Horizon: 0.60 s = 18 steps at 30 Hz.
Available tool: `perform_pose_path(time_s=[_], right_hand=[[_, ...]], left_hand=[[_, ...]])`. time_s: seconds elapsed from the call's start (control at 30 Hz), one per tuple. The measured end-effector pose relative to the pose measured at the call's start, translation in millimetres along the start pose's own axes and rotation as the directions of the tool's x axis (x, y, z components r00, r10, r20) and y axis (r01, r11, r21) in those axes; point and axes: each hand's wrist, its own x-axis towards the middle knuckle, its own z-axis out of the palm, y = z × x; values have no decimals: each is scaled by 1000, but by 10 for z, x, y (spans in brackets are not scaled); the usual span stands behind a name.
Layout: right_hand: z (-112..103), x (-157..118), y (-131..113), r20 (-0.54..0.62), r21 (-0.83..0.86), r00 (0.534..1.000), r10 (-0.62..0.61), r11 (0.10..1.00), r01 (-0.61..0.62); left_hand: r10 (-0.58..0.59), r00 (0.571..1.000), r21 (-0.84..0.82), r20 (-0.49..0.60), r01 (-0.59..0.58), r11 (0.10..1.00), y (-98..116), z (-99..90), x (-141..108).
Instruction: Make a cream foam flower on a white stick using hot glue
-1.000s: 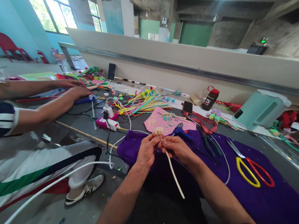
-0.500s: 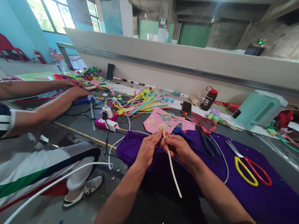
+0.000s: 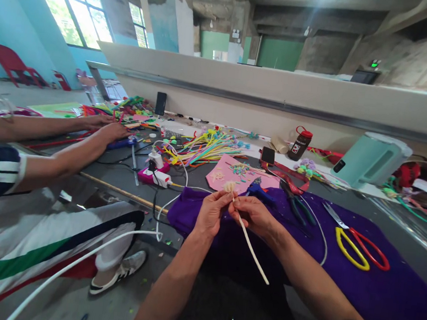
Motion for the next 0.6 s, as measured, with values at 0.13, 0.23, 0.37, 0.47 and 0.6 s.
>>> perform_pose_path(time_s=[0.13,0.23,0.37,0.47,0.6], right_hand=[[6,-2,18,6,-32,1000,-3,999,3],[5,-1,37,7,-72,1000,10,997,-9],[19,-7,48,15,-117,999,28,993,-27],[48,-13,46,-8,-140,999,-35,990,33],[62,-13,39,-94,-173,981,-169,973,151]], left_hand=[[43,999,9,-25,-43,999,-10,-3,-12],[48,999,26,16,-49,998,-14,-21,-32],[64,996,41,54,-67,997,-13,-33,-61],[137,990,67,32,-139,988,-2,-17,-71],[302,950,174,-84,-285,943,20,20,-79]])
